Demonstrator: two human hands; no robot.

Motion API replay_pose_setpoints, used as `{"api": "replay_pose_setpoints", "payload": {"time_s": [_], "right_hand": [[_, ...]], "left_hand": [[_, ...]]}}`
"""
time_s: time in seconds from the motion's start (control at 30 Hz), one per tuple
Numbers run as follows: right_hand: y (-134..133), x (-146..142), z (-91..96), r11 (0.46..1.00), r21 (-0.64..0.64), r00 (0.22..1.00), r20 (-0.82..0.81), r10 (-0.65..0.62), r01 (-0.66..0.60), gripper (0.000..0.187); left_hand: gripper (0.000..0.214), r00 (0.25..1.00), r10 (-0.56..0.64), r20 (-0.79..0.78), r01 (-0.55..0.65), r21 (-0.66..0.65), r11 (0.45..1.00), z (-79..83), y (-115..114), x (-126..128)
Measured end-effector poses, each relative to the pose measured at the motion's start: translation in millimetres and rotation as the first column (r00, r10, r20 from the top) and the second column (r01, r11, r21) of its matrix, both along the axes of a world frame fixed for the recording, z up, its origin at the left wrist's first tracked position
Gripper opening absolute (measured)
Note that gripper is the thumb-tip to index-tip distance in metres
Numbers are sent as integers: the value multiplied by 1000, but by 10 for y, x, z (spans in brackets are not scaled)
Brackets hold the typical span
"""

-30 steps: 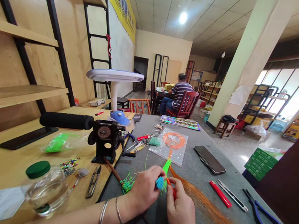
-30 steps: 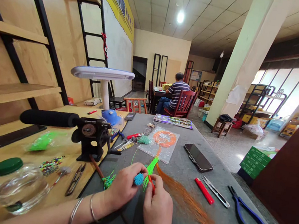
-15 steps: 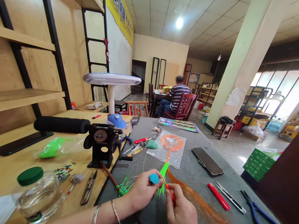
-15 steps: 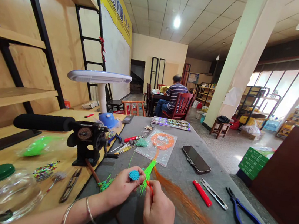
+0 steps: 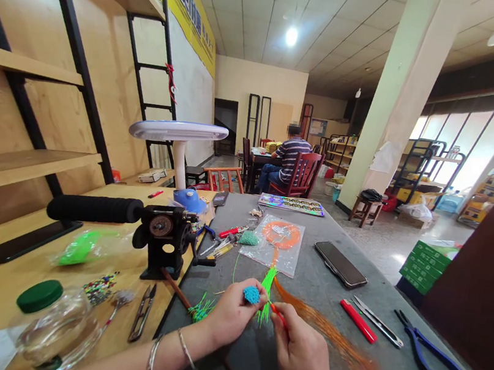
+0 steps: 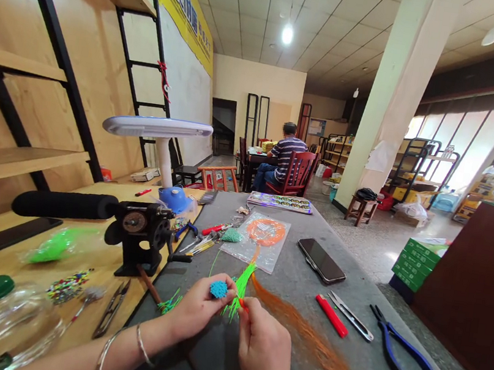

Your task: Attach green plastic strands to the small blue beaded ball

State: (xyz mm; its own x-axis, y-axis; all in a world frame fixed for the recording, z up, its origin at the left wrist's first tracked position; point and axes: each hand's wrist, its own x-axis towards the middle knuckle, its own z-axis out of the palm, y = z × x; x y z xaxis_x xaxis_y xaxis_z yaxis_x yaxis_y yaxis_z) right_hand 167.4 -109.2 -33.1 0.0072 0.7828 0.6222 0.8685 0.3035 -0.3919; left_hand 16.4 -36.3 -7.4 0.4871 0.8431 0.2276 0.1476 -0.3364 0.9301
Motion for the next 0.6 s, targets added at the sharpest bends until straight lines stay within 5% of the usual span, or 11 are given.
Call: {"api": "replay_pose_setpoints", "payload": {"time_s": [0.17, 0.33, 0.6], "right_hand": [[-3, 60, -31, 997, -58, 999, -24, 43, -44, 25], [-10, 62, -16, 971, -191, 964, -250, 92, -142, 24], [-4, 23, 23, 902, -233, 679, -729, 85, -364, 38]], "left_hand": [[21, 999, -12, -35, 14, 34, 999, 50, -15, -3], [23, 999, -18, -31, 19, 28, 999, 66, -27, -2], [26, 995, -33, 91, 51, -194, 980, 115, -111, 35]]}}
